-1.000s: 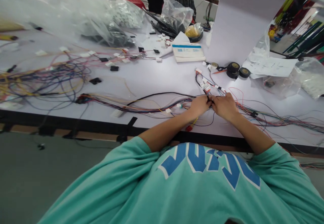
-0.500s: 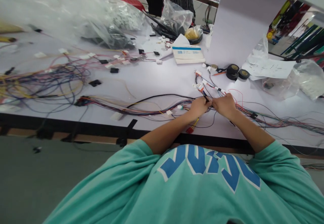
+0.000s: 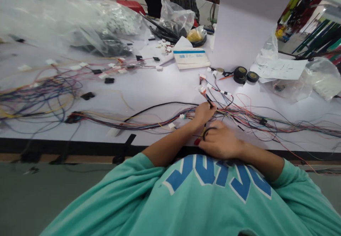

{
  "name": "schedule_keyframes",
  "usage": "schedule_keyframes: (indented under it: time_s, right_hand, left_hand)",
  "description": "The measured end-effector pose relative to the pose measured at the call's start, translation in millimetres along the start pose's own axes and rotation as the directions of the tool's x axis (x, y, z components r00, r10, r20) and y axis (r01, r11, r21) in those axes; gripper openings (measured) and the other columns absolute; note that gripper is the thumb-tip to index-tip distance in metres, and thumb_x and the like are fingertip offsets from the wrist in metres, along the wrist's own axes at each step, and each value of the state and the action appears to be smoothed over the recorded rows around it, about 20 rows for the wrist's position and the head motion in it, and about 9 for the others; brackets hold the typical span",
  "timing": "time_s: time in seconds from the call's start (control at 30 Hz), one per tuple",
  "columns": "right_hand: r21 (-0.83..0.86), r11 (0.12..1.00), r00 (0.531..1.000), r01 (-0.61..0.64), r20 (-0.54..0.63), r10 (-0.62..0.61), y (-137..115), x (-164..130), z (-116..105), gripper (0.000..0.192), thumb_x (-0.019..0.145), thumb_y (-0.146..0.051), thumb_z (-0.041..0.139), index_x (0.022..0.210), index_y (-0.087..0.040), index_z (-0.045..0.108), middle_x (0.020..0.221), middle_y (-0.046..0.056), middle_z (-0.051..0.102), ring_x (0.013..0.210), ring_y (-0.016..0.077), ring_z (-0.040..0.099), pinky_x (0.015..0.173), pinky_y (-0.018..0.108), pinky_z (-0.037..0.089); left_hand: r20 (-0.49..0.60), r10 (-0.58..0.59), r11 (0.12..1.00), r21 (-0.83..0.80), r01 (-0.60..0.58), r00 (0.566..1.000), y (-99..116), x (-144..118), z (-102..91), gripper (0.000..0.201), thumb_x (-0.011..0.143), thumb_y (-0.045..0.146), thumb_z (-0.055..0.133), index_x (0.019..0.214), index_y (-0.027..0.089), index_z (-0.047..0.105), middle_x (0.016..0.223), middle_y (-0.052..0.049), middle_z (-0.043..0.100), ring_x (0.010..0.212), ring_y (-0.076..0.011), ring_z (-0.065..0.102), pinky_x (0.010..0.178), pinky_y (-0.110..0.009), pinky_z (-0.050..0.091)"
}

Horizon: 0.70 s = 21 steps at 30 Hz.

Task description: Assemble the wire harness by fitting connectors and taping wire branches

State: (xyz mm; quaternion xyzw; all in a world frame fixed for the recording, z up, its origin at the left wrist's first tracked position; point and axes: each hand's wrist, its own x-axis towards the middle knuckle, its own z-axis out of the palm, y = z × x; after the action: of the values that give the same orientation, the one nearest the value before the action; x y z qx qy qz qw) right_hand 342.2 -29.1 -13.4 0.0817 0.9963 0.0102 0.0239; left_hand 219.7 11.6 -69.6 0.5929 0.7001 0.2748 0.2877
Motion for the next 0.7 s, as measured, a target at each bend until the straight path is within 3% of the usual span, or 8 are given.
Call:
schedule_keyframes:
  time_s: [0.03, 0.07, 0.17, 0.27, 0.37, 0.47, 0.6, 0.7]
  right_hand:
    - [-0.02, 0.993, 0.992, -0.12, -0.052, 0.119, 7.5, -6.0, -3.1, 0.031, 0.089, -0.02, 0.038, 0.085, -0.024, 0.068, 0.069, 0.001, 0.067, 0.066, 0.0142, 0.052, 0.078, 0.032, 0.031]
    - [-0.048, 0.951, 0.948, -0.306, -0.103, 0.3, 20.9, -14.1, -6.1, 0.034, 0.09, -0.021, 0.036, 0.084, -0.022, 0.069, 0.071, 0.003, 0.067, 0.066, 0.015, 0.053, 0.076, 0.033, 0.031]
    - [-0.067, 0.712, 0.712, -0.699, -0.16, 0.684, 82.3, -46.1, -11.4, 0.049, 0.095, -0.031, 0.025, 0.086, -0.019, 0.071, 0.073, 0.007, 0.069, 0.071, 0.0182, 0.057, 0.073, 0.033, 0.031]
    - [-0.092, 0.487, 0.496, -0.869, -0.147, 0.856, 140.2, -72.9, -4.5, 0.042, 0.092, -0.026, 0.029, 0.114, -0.02, 0.064, 0.1, 0.009, 0.07, 0.09, 0.0203, 0.061, 0.081, 0.033, 0.032]
    - [-0.24, 0.362, 0.37, -0.901, 0.01, 0.929, 170.4, -82.4, 12.0, 0.047, 0.091, -0.027, 0.033, 0.136, -0.018, 0.044, 0.099, 0.015, 0.07, 0.09, 0.0243, 0.063, 0.08, 0.036, 0.033]
    - [-0.342, 0.367, 0.354, -0.865, 0.102, 0.93, 179.6, -78.5, 22.5, 0.059, 0.09, -0.029, 0.037, 0.145, -0.012, 0.025, 0.1, 0.019, 0.068, 0.093, 0.0268, 0.063, 0.08, 0.038, 0.035]
    - [-0.404, 0.376, 0.378, -0.834, 0.079, 0.923, 184.1, -57.4, 12.7, 0.045, 0.087, -0.034, 0.043, 0.126, -0.012, 0.054, 0.114, 0.02, 0.063, 0.108, 0.0306, 0.056, 0.088, 0.042, 0.034]
    - [-0.327, 0.435, 0.445, -0.839, 0.048, 0.894, 189.7, -23.5, 1.4, 0.034, 0.087, -0.024, 0.04, 0.107, -0.012, 0.065, 0.112, 0.019, 0.064, 0.105, 0.0284, 0.058, 0.084, 0.038, 0.039]
  left_hand:
    - [-0.005, 0.013, 0.999, 0.041, -0.013, 1.0, -0.6, -0.4, 1.2, 0.027, 0.081, 0.025, 0.046, 0.088, 0.014, 0.07, 0.09, -0.01, 0.071, 0.088, -0.0205, 0.064, 0.079, -0.026, 0.047]
    - [-0.01, 0.021, 0.998, 0.066, -0.02, 1.0, -1.1, -1.2, 2.6, 0.027, 0.081, 0.025, 0.046, 0.09, 0.014, 0.07, 0.09, -0.01, 0.071, 0.089, -0.0206, 0.064, 0.079, -0.027, 0.047]
    - [-0.013, 0.044, 0.996, 0.079, -0.043, 0.999, -1.3, -4.5, 7.1, 0.03, 0.08, 0.023, 0.046, 0.097, 0.014, 0.069, 0.087, -0.008, 0.071, 0.089, -0.0196, 0.064, 0.079, -0.026, 0.047]
    - [-0.022, 0.078, 0.997, 0.026, -0.078, 0.997, -0.3, -6.3, 7.1, 0.041, 0.077, 0.018, 0.047, 0.114, 0.018, 0.062, 0.084, -0.003, 0.071, 0.081, -0.0166, 0.064, 0.078, -0.024, 0.048]
    - [0.036, 0.138, 0.989, -0.064, -0.136, 0.99, -2.5, -6.7, -0.2, 0.038, 0.076, 0.015, 0.045, 0.107, 0.019, 0.065, 0.086, -0.001, 0.07, 0.081, -0.0153, 0.064, 0.08, -0.024, 0.047]
    - [0.165, 0.203, 0.973, -0.15, -0.179, 0.965, -8.7, -7.5, -11.8, 0.024, 0.079, 0.021, 0.047, 0.088, 0.018, 0.068, 0.093, -0.002, 0.07, 0.088, -0.0163, 0.063, 0.084, -0.025, 0.047]
    - [0.24, 0.237, 0.969, -0.126, -0.212, 0.941, -14.1, -8.4, -22.3, 0.018, 0.082, 0.028, 0.052, 0.088, 0.019, 0.067, 0.098, -0.004, 0.07, 0.092, -0.0155, 0.063, 0.087, -0.023, 0.045]
    - [0.281, 0.223, 0.97, 0.036, -0.242, 0.933, -13.1, -8.4, -24.7, 0.019, 0.084, 0.031, 0.052, 0.085, 0.019, 0.065, 0.09, -0.004, 0.069, 0.085, -0.0157, 0.063, 0.081, -0.024, 0.045]
